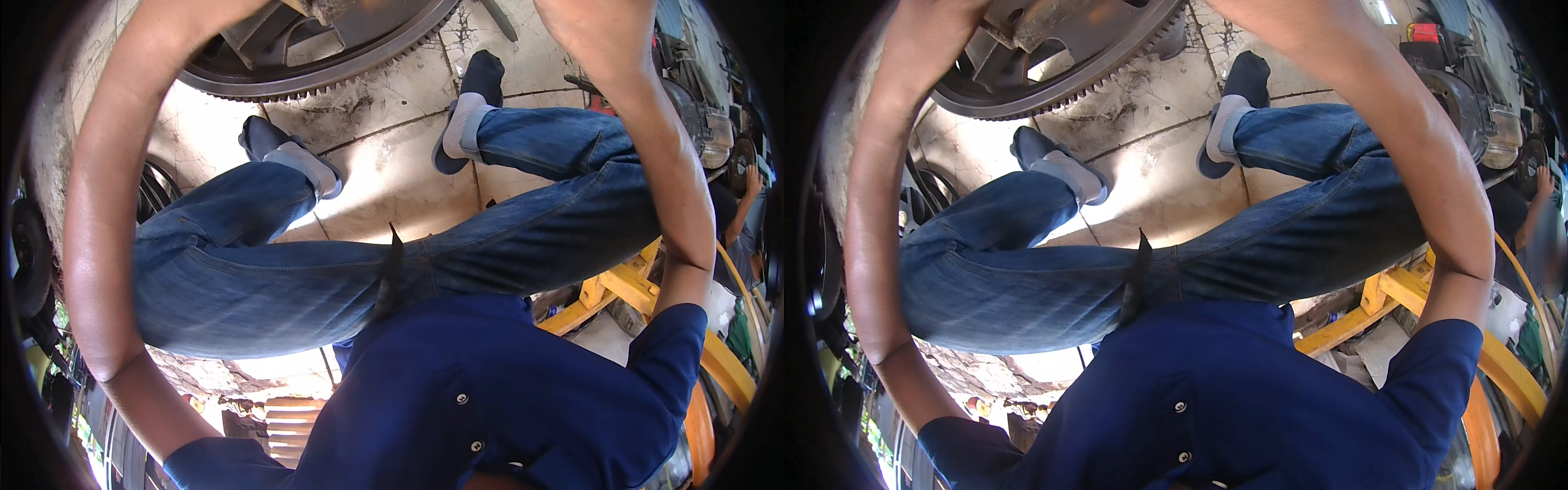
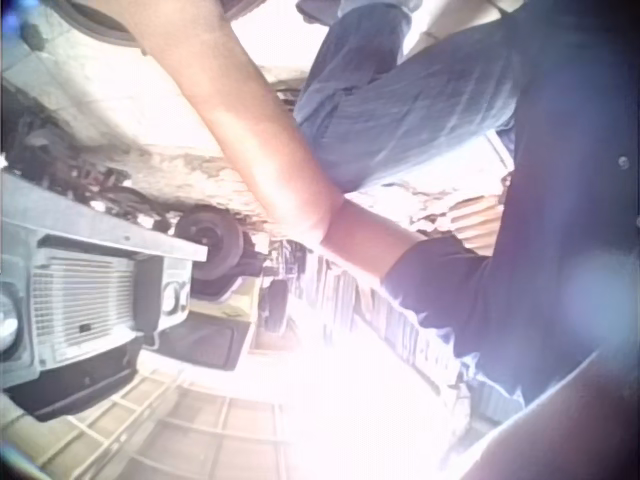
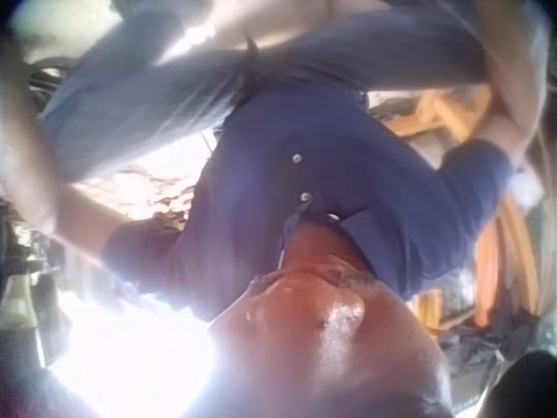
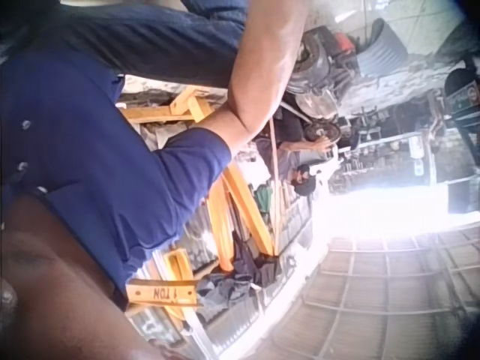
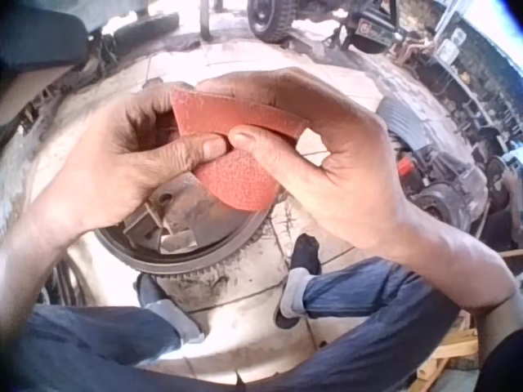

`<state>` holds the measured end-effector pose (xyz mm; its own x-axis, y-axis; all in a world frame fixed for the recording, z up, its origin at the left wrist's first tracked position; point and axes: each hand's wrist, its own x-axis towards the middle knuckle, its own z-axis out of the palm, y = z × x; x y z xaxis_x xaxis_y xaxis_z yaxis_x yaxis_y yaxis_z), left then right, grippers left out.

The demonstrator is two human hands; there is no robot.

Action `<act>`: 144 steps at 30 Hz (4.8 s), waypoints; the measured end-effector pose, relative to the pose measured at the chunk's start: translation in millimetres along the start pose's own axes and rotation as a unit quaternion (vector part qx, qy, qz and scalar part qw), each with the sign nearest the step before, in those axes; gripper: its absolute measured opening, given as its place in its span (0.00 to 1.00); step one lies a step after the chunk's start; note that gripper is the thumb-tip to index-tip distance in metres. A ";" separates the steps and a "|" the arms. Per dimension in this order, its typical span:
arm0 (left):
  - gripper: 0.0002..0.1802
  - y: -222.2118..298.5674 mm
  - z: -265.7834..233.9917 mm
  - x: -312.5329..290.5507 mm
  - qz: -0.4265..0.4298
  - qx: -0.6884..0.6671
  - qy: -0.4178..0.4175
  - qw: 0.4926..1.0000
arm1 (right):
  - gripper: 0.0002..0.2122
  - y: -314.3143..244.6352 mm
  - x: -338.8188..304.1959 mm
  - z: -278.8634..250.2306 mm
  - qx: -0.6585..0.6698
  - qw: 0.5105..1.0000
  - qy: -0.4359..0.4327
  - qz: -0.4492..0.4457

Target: The person scrubs a brake assembly with a wire brush and sandpaper while sitting on the floor. They repeatedly flip the assembly to clean different sides and wipe it with a cloth.

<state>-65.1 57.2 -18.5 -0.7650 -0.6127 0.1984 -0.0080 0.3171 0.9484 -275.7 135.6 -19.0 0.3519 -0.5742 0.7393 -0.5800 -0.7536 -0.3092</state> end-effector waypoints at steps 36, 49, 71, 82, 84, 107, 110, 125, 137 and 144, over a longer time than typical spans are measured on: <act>0.18 9.1 4.7 -3.6 -0.021 0.018 -0.059 0.998 | 0.13 -11.4 -9.8 -23.7 0.086 0.955 -0.109 0.261; 0.13 6.4 -2.2 -2.9 -0.049 0.050 -0.093 0.993 | 0.11 -12.2 -11.1 -19.7 0.013 0.978 -0.094 0.186; 0.08 23.3 -3.5 -2.5 -0.093 -0.092 -0.075 0.989 | 0.11 -5.7 -6.2 -20.6 -0.038 0.997 -0.058 0.020; 0.12 31.7 1.5 -7.4 -0.021 0.120 -0.023 0.992 | 0.12 -10.9 -6.0 -23.8 0.117 0.937 -0.145 0.297; 0.18 31.0 -4.4 -1.9 0.036 0.188 -0.030 0.981 | 0.11 1.4 -3.6 -32.4 0.075 0.944 -0.153 0.281; 0.12 -25.1 -45.5 -3.2 -0.029 0.244 0.008 0.969 | 0.22 165.4 -185.5 66.8 0.094 0.704 0.024 0.703; 0.12 -24.7 -37.1 11.5 -0.026 0.222 0.002 0.975 | 0.22 184.2 -235.8 67.8 -0.141 0.710 0.043 0.689; 0.17 -32.7 -61.4 -16.5 -0.121 0.162 0.044 0.978 | 0.19 184.1 -318.2 119.9 -0.297 0.639 -0.302 0.643; 0.14 -37.8 -94.8 5.9 -0.028 0.268 0.159 0.950 | 0.15 219.8 -154.0 -27.9 0.169 0.631 -0.088 0.752; 0.13 -61.2 -131.6 -21.7 0.036 0.518 0.071 0.852 | 0.26 30.2 23.1 -71.8 -0.011 0.774 -0.263 0.576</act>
<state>36.8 -44.2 -48.3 -0.7021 -0.6228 0.3454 -0.5842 0.7810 0.2207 -337.9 122.6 31.7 -0.1604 -0.9166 -0.3661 -0.7422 0.3565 -0.5675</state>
